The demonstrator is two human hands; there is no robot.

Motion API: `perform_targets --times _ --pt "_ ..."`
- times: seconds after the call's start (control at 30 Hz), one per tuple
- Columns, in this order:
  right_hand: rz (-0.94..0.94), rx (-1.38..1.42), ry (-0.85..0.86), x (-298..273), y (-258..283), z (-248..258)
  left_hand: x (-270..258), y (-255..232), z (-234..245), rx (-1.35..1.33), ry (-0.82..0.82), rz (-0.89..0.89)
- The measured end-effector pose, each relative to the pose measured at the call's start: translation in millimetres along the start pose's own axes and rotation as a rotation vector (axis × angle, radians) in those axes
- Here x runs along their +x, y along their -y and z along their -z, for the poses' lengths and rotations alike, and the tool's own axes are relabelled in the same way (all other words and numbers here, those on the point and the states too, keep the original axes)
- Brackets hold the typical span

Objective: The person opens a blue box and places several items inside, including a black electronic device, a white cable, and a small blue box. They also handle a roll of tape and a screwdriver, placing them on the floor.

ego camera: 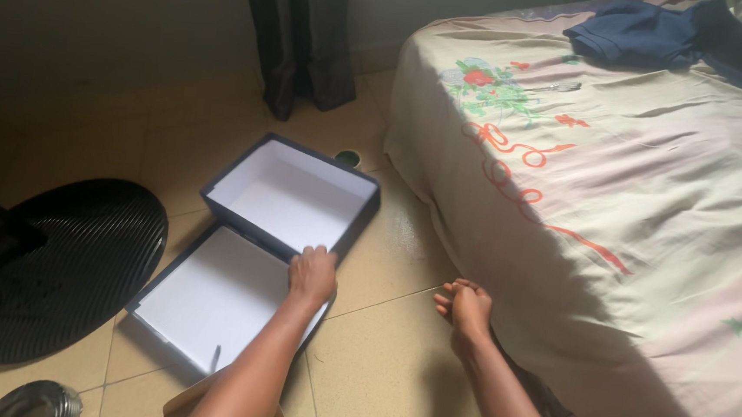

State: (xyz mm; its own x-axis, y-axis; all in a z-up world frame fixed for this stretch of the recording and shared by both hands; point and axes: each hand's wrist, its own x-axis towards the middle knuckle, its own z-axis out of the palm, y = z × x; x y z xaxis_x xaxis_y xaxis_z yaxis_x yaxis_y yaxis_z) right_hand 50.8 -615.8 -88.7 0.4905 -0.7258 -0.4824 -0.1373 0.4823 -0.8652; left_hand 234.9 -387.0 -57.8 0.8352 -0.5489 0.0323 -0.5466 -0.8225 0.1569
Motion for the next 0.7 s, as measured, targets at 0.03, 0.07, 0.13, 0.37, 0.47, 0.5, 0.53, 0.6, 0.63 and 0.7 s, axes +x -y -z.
perform_targets --times 0.03,0.07,0.13,0.37,0.47,0.5,0.53,0.6,0.63,0.7 --pt "0.015 0.002 0.012 5 4 -3 -10 4 1 0.044 0.072 0.045" --pt "0.029 0.004 0.024 10 9 -7 -17 6 4 0.087 0.144 0.090" --pt "0.066 -0.020 0.064 17 16 -17 -32 5 8 0.091 -0.085 0.175" --pt "0.395 -0.322 0.216 53 58 -76 -91 -89 -20 -0.184 0.423 0.138" --pt "0.710 -0.731 0.287 75 75 -111 -66 -92 -10 -0.195 0.802 0.487" --pt "0.866 -0.780 0.304 84 82 -128 -65 -92 -7 -0.200 0.815 0.498" --pt "1.023 -0.825 0.323 93 88 -146 -66 -94 -6 -0.205 0.827 0.509" --pt "1.112 -0.890 0.371 106 91 -173 -69 -97 -5 -0.195 0.854 0.524" --pt "1.052 -0.910 0.401 115 93 -190 -67 -99 -5 -0.181 0.859 0.530" --pt "0.968 -0.938 0.461 132 95 -223 -62 -98 -7 -0.176 0.889 0.541"
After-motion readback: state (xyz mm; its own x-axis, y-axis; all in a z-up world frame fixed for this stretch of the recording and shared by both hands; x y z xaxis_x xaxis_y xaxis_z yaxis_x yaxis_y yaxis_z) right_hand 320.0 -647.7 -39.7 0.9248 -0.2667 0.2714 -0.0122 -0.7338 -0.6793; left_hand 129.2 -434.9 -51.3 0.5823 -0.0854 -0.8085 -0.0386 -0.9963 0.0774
